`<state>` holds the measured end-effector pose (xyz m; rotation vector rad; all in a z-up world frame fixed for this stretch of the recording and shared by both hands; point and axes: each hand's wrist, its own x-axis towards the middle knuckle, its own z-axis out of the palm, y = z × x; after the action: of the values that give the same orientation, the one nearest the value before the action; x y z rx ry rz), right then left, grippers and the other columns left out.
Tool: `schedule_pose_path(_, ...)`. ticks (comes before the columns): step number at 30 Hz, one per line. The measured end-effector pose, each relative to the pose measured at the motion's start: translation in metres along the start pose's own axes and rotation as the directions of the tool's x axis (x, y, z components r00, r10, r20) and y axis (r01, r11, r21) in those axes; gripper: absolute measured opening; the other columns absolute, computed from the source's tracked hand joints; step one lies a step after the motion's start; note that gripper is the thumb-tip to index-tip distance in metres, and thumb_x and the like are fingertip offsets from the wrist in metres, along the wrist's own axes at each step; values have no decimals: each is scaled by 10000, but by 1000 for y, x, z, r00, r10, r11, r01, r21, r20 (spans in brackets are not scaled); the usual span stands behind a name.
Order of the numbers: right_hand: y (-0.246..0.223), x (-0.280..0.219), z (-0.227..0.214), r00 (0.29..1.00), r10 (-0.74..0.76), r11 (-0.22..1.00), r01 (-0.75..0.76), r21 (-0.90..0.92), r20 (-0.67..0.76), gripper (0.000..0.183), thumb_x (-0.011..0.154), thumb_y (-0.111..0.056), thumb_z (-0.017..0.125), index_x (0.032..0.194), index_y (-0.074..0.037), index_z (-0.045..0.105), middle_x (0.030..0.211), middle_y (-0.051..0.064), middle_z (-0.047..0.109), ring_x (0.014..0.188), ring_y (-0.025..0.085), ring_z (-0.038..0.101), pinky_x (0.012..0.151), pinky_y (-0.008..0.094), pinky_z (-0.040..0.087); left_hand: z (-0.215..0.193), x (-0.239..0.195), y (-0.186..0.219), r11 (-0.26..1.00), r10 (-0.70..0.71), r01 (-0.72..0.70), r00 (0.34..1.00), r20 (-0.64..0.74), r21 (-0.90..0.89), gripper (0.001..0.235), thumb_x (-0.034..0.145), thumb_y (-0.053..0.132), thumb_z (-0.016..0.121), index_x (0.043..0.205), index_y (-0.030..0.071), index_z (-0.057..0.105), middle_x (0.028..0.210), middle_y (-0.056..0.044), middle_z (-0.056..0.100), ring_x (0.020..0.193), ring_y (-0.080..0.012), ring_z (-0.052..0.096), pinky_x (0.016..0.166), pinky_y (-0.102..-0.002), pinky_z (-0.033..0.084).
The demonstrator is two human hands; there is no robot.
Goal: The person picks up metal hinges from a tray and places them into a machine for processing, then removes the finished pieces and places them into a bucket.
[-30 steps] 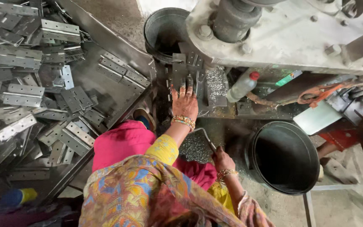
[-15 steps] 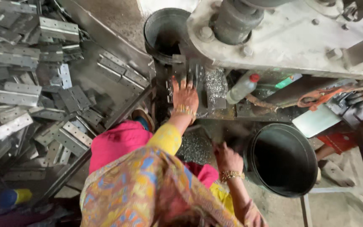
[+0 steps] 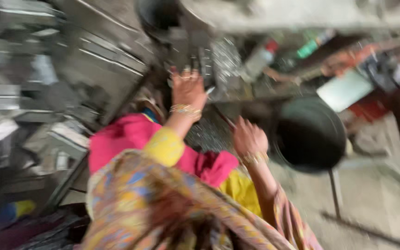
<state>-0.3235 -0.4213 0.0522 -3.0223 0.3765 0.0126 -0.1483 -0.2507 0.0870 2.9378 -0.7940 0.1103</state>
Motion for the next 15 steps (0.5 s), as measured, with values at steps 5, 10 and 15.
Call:
schedule_pose_path(5,-27,18,-48,990,25,997,-15,-77,136,260,948,-268,551,1146,-112,616,987,153,743,879,350,739,696,473,578,8,-53,-16,913,334,-392,879,-341,-116,182,974,137,585,1137,69,631,1317,-138,621,1278,-291,580,1087,-466,443)
schedule_pose_path(10,-34,13,-54,982,75,995,-62,-82,173,214,1006,-269,513,1111,-121,626,967,157,760,910,346,744,735,475,580,-12,-4,19,967,130,-190,941,-314,-170,169,1022,175,578,1145,117,678,1155,-134,637,1068,-301,646,882,-479,546)
schedule_pose_path(15,-33,12,-57,985,48,994,-32,-102,164,204,1011,-242,491,1096,-120,630,976,166,759,914,349,743,734,487,580,5,32,41,968,-208,198,977,-51,-156,248,952,190,549,1020,92,767,1399,-158,593,1168,-335,603,868,-455,541)
